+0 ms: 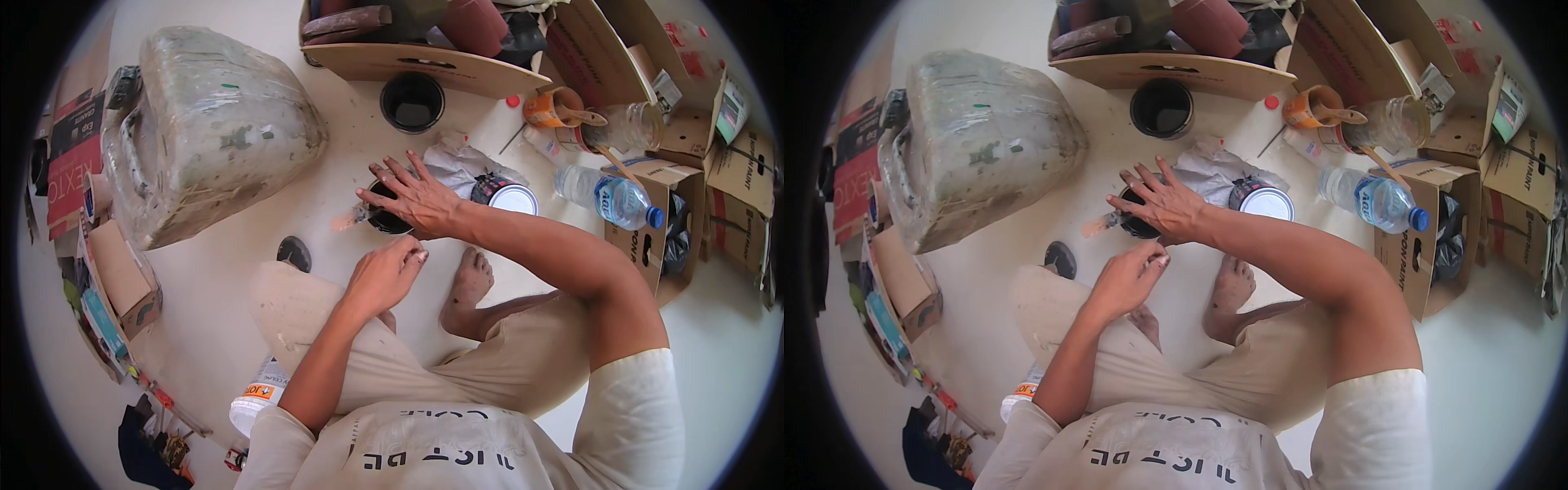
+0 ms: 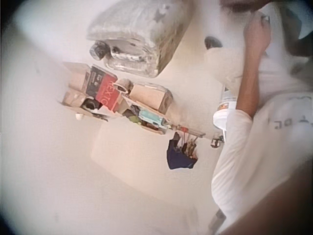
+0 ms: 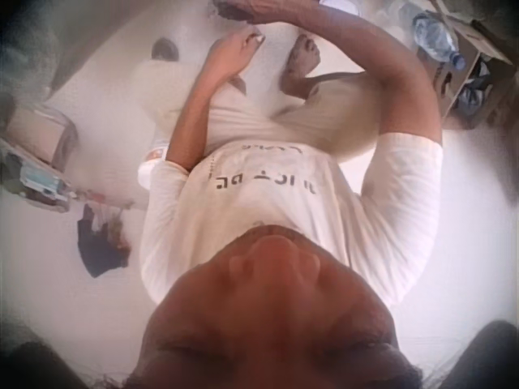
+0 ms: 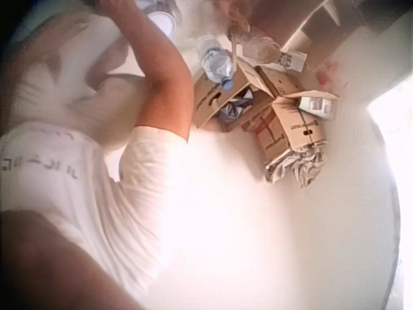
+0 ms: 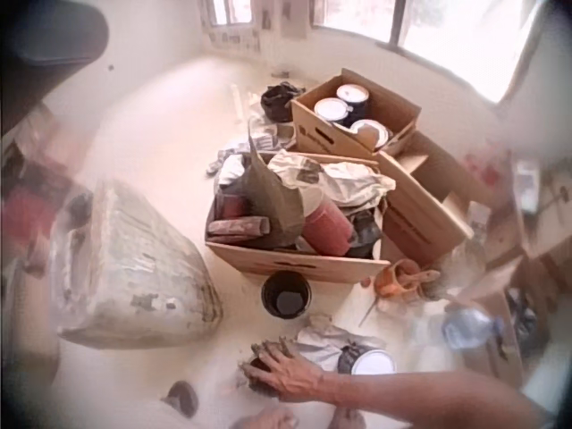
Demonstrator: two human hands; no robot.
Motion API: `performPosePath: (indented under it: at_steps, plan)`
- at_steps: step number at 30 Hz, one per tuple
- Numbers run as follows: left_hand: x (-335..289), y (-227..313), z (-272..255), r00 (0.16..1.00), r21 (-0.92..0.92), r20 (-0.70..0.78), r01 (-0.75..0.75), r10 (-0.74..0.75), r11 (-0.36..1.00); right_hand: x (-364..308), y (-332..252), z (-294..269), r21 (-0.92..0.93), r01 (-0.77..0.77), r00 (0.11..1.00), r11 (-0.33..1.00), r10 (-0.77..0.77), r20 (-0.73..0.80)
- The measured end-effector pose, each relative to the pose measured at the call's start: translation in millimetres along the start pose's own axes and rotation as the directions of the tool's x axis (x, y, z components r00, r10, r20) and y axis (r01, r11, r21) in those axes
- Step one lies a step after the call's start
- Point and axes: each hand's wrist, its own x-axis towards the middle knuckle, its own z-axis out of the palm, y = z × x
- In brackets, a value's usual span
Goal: The person sits on the floor to open a paint can and pours water into it from a plastic bottle. They then stir the mixture with a stick and carry the can to a window to continue mixing.
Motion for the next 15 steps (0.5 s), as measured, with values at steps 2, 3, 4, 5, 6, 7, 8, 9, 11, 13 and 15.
performPosePath:
  at_steps: [2,3,4,5,6,7,8,9,11,13,15]
  plan:
    - [13,2,-7,1.0,-0.023,-0.02,-0.015,0.014,1.0,-23,7,-11,0.043,-0.015,1.0,0.999,0.015,-0.015]
    - [15,3,-8,1.0,-0.038,-0.029,-0.013,0.012,0.999,-34,10,-17,0.101,0.003,0.997,0.995,0.005,-0.077]
    - [19,4,-7,0.998,-0.067,-0.054,-0.032,0.029,0.997,-49,21,-22,0.138,-0.041,0.991,0.99,0.059,-0.123]
    - [20,5,-4,0.998,-0.024,-0.04,-0.045,0.044,0.999,-71,29,-27,0.175,-0.141,0.977,0.974,0.166,-0.134]
    - [22,5,1,0.996,0.008,-0.044,-0.079,0.079,0.997,-96,39,-30,0.231,-0.152,0.928,0.961,0.219,-0.301]
    - [24,4,5,0.994,0.037,-0.058,-0.087,0.089,0.995,-126,48,-31,0.305,-0.271,0.888,0.913,0.359,-0.288]
    - [26,3,11,0.968,0.163,-0.139,-0.187,0.21,0.969,-156,55,-31,0.361,-0.325,0.823,0.874,0.449,-0.348]
    - [29,2,15,0.924,0.288,-0.222,-0.243,0.312,0.926,-182,56,-24,0.41,-0.407,0.749,0.816,0.555,-0.362]
    - [37,0,17,0.845,0.435,-0.308,-0.284,0.437,0.855,-208,43,8,0.457,-0.498,0.629,0.737,0.67,-0.395]
    - [50,1,12,0.808,0.463,-0.35,-0.291,0.474,0.837,-222,25,45,0.487,-0.541,0.544,0.686,0.726,-0.419]
    - [68,7,9,0.824,0.439,-0.254,-0.369,0.507,0.819,-215,17,87,0.55,-0.508,0.49,0.663,0.747,-0.449]
